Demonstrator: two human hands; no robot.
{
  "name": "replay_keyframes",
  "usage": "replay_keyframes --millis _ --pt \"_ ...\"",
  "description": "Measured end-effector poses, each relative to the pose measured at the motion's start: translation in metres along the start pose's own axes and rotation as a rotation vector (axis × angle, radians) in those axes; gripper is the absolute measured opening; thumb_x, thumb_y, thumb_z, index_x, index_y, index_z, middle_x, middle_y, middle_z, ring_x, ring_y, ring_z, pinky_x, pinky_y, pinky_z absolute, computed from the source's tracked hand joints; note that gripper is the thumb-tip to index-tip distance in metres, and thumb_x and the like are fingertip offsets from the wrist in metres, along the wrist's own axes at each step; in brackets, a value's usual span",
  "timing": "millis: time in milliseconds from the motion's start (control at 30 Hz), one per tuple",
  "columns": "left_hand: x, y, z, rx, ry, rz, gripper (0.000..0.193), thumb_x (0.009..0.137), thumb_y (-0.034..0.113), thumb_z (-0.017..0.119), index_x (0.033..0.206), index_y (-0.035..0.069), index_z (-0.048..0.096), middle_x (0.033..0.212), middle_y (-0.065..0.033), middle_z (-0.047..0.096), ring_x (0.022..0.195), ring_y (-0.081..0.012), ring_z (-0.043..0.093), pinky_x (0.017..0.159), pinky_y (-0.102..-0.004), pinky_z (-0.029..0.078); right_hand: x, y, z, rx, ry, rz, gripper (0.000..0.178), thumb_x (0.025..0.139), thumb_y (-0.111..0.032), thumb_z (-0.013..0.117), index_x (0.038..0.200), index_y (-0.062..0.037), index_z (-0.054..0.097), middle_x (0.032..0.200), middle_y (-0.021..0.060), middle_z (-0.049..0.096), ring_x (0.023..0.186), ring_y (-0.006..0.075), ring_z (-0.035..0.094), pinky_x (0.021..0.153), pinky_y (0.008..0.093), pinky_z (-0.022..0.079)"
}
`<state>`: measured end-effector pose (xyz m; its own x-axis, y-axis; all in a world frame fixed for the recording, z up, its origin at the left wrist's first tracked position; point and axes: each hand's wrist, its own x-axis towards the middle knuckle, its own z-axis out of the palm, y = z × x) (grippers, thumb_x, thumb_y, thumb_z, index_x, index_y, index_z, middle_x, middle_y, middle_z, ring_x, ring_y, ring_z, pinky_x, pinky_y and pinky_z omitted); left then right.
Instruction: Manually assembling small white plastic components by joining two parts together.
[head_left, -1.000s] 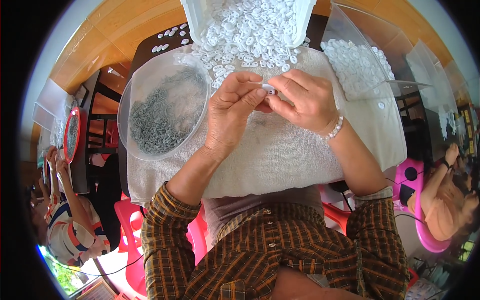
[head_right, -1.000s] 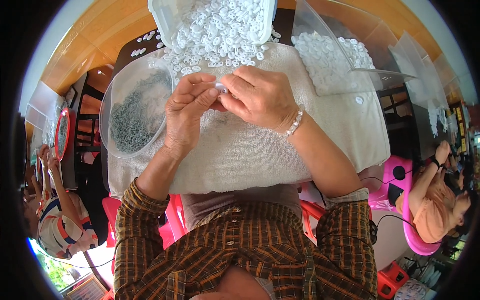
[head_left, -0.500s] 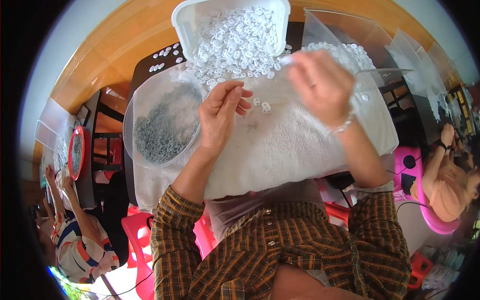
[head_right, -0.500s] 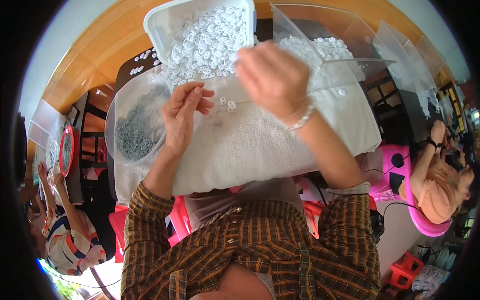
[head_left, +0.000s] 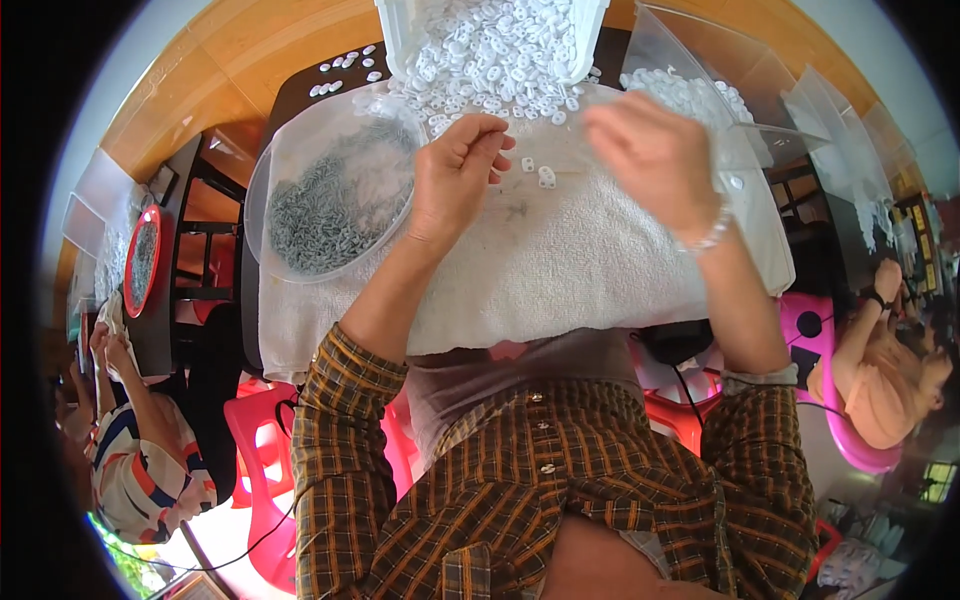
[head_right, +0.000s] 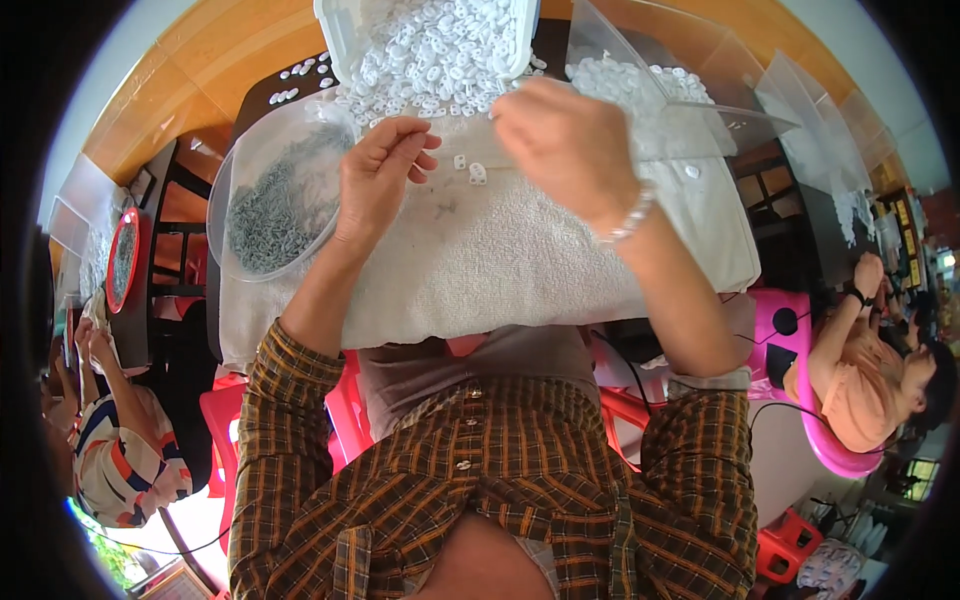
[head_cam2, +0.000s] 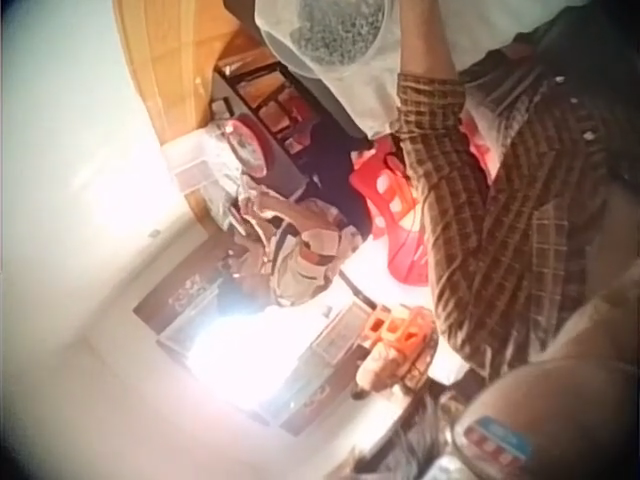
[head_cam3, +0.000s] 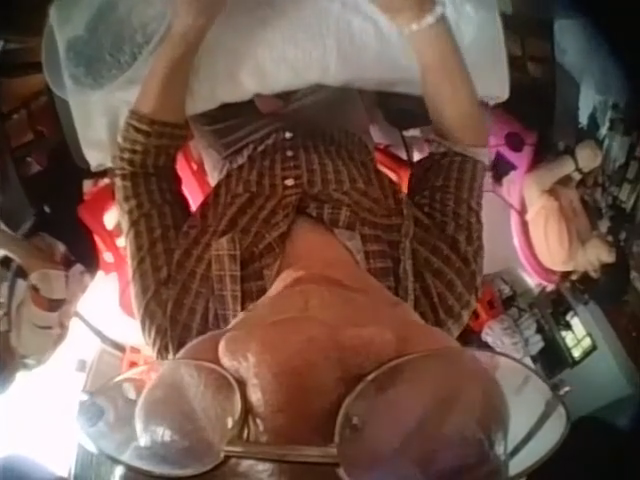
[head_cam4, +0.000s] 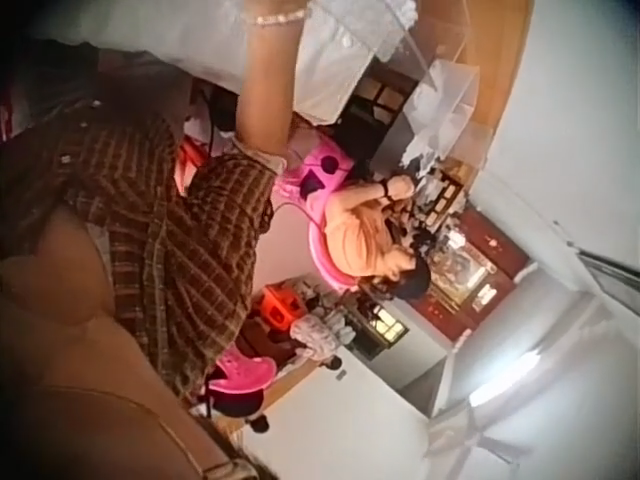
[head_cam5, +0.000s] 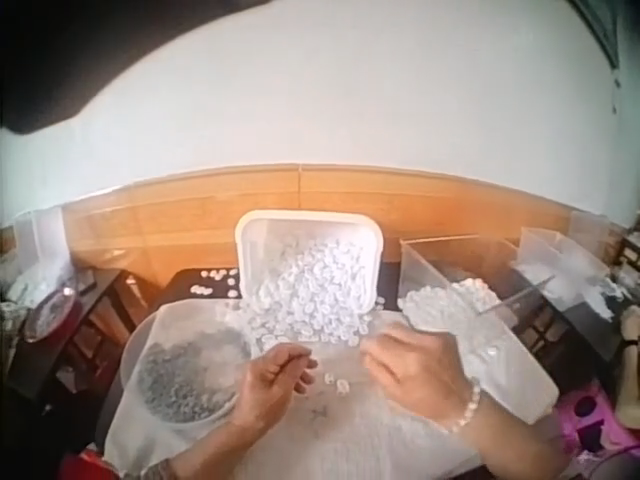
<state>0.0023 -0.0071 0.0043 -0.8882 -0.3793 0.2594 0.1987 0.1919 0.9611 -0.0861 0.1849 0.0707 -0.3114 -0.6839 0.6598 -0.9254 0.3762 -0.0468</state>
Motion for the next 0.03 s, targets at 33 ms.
replay_keyframes --millis 33 --pt "-0.0005 0.0018 -0.0004 0.055 -0.011 -0.017 0.017 0.092 0.007 0.054 0.106 0.001 0.062 0.090 -0.0071 0.067 0.072 -0.0105 0.061 0.061 -0.0229 0.049 -0.0004 -0.0032 0.0152 -0.023 -0.143 0.007 0.013 0.083 -0.013 0.064 0.093 -0.0138 0.071 0.084 0.0018 0.068 0.064 0.0142 0.063 0.057 0.0204 0.051"
